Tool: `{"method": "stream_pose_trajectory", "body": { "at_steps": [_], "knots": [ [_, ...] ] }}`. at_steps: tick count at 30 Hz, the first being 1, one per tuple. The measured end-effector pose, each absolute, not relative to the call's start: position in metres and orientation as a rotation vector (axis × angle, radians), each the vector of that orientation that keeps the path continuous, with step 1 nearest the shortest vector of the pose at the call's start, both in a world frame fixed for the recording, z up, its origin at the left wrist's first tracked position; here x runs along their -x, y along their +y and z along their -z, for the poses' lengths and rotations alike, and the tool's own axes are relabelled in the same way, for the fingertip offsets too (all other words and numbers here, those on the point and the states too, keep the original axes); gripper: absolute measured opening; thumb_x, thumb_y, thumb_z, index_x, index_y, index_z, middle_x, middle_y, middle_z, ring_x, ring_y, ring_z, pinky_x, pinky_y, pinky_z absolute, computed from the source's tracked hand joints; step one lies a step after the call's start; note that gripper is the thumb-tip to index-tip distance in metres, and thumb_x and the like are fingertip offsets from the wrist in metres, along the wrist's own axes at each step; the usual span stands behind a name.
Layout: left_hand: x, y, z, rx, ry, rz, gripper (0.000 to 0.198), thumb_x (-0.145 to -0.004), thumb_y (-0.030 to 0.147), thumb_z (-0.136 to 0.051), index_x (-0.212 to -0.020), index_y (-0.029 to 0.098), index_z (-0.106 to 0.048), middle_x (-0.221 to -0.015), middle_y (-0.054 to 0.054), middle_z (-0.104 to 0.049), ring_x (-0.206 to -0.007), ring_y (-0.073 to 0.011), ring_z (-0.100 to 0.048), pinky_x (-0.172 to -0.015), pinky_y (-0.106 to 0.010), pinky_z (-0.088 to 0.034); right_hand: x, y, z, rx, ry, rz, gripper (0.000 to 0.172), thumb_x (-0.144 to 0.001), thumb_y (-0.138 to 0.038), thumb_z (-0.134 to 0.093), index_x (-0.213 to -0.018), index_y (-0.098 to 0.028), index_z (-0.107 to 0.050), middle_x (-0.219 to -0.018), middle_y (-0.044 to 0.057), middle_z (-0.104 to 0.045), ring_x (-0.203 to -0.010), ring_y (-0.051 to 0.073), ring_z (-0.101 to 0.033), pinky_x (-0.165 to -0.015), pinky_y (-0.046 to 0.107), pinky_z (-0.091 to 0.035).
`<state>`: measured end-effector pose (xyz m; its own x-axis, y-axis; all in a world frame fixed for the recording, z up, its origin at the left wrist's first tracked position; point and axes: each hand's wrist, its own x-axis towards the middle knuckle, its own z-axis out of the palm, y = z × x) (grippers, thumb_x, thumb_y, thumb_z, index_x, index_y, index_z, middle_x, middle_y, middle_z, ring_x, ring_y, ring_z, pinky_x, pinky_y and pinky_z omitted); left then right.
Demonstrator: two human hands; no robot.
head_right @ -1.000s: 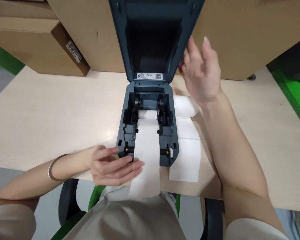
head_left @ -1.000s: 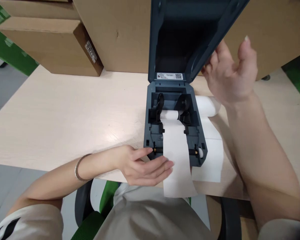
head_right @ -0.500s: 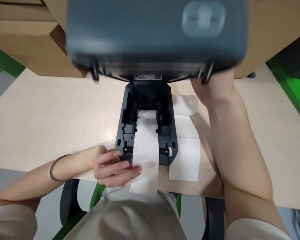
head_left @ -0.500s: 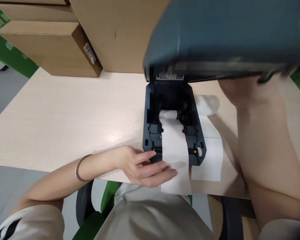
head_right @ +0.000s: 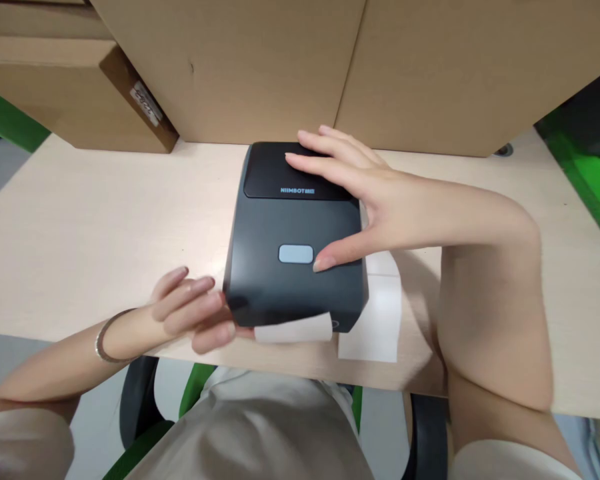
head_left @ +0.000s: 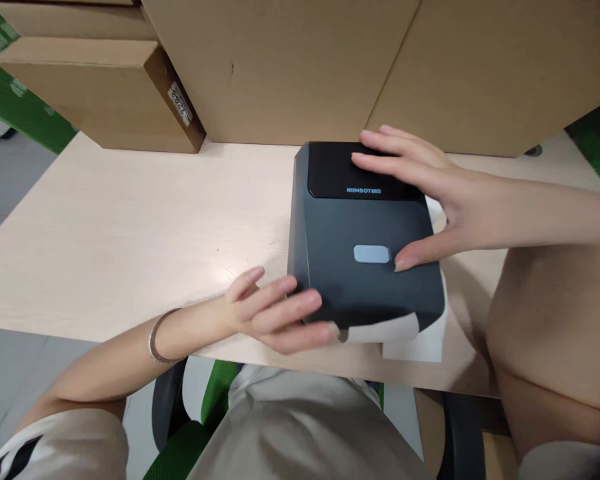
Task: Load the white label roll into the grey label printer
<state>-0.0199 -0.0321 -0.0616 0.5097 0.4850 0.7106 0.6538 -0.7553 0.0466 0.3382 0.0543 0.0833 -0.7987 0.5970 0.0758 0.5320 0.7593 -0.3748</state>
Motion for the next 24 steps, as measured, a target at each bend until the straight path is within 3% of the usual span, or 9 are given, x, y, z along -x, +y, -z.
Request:
{"method": "stream_pose_trajectory", "body": {
  "at_steps": [2, 4, 11, 16, 20, 24],
  "knots": [
    [0.003, -0.027, 0.049, 2.239, -0.723, 1.191, 0.071, -0.093, 0.094, -0.037, -0.136, 0.046, -0.068, -0.106, 0.003, -0.084, -0.11, -0.0288, -0.07, -0.132, -0.057, -0.03, -0.334, 0.049, -0.077, 0.888, -2.722, -0.43, 0.105, -0.09, -0.091, -0.056, -0.177, -0.045, -0.019, -0.186, 0.003, -0.012, -0.172, 0.043, -0.009, -0.135, 0.071, -0.027],
    [-0.009, -0.021, 0.035, 2.201, -0.673, 1.165, 0.074, -0.097, 0.09, -0.029, -0.136, 0.042, -0.071, -0.11, 0.002, -0.085, -0.115, -0.0298, -0.068, -0.13, -0.055, -0.033, -0.331, 0.044, -0.072, 0.897, -2.677, -0.377, 0.105, -0.09, -0.093, -0.054, -0.177, -0.043, -0.024, -0.185, 0.004, -0.017, -0.172, 0.041, -0.013, -0.135, 0.068, -0.028],
    [-0.014, -0.013, 0.013, 2.234, -0.503, 1.246, 0.054, -0.103, 0.076, -0.042, -0.109, 0.038, -0.079, -0.112, 0.003, -0.085, -0.107, -0.0255, -0.063, -0.12, -0.044, -0.042, -0.331, 0.038, -0.073, 0.97, -2.686, -0.348, 0.103, -0.091, -0.095, -0.05, -0.176, -0.044, -0.025, -0.185, 0.0, -0.017, -0.172, 0.041, -0.012, -0.136, 0.067, -0.028],
    [-0.015, -0.014, 0.012, 2.264, -0.499, 1.287, 0.056, -0.107, 0.072, -0.042, -0.108, 0.03, -0.08, -0.118, -0.002, -0.085, -0.109, -0.0231, -0.064, -0.124, -0.04, -0.042, -0.32, 0.012, -0.068, 0.998, -2.665, -0.165, 0.117, -0.086, -0.094, -0.06, -0.179, -0.037, -0.018, -0.185, 0.005, -0.014, -0.172, 0.044, -0.014, -0.136, 0.072, -0.027],
    [-0.014, -0.017, 0.016, 2.319, -0.525, 1.296, 0.05, -0.103, 0.074, -0.05, -0.115, 0.033, -0.077, -0.124, -0.001, -0.083, -0.137, -0.0223, -0.06, -0.131, -0.039, -0.036, -0.293, -0.024, -0.067, 1.01, -2.747, -0.062, 0.129, -0.081, -0.07, -0.082, -0.179, -0.022, -0.013, -0.185, 0.015, -0.011, -0.172, 0.043, -0.015, -0.14, 0.07, -0.022],
    [-0.011, -0.018, 0.026, 2.281, -0.492, 1.363, 0.055, -0.093, 0.083, -0.06, -0.125, 0.039, -0.072, -0.125, -0.001, -0.081, -0.149, -0.0248, -0.055, -0.133, -0.045, -0.037, -0.269, -0.053, -0.081, 1.086, -2.733, 0.022, 0.101, -0.088, -0.046, -0.07, -0.175, -0.019, -0.025, -0.182, 0.017, -0.022, -0.17, 0.038, -0.026, -0.142, 0.068, -0.02]
  ]
}}
